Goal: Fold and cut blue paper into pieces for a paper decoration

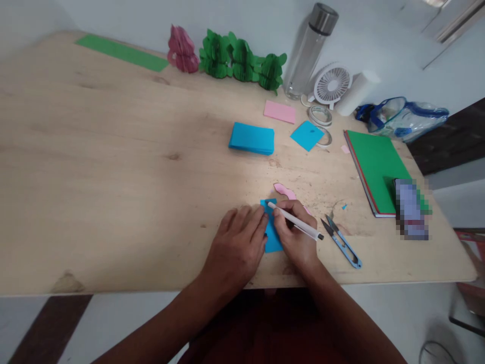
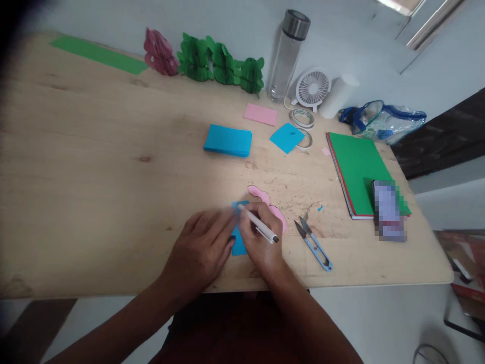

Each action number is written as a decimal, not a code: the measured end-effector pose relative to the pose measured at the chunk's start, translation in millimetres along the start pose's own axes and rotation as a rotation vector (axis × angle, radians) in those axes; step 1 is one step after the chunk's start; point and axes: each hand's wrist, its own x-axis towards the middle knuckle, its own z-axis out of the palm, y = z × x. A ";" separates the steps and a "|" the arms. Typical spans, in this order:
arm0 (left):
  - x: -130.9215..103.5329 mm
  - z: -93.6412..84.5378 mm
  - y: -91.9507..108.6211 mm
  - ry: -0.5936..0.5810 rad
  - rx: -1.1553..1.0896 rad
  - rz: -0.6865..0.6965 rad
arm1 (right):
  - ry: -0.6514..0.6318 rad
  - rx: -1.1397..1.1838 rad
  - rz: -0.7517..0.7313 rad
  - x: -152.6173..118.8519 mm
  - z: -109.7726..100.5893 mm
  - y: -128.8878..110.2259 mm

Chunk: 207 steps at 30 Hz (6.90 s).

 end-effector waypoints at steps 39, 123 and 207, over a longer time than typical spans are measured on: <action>-14.9 -3.8 15.0 -0.040 -0.035 0.010 | 0.016 -0.031 -0.046 0.7 -1.1 3.1; -13.9 -6.3 15.5 -0.076 -0.048 -0.002 | 0.050 -0.006 -0.025 -2.9 -2.2 -2.6; -13.2 -6.5 15.6 -0.084 -0.055 0.010 | -0.078 -0.029 -0.016 -15.3 -3.8 -4.3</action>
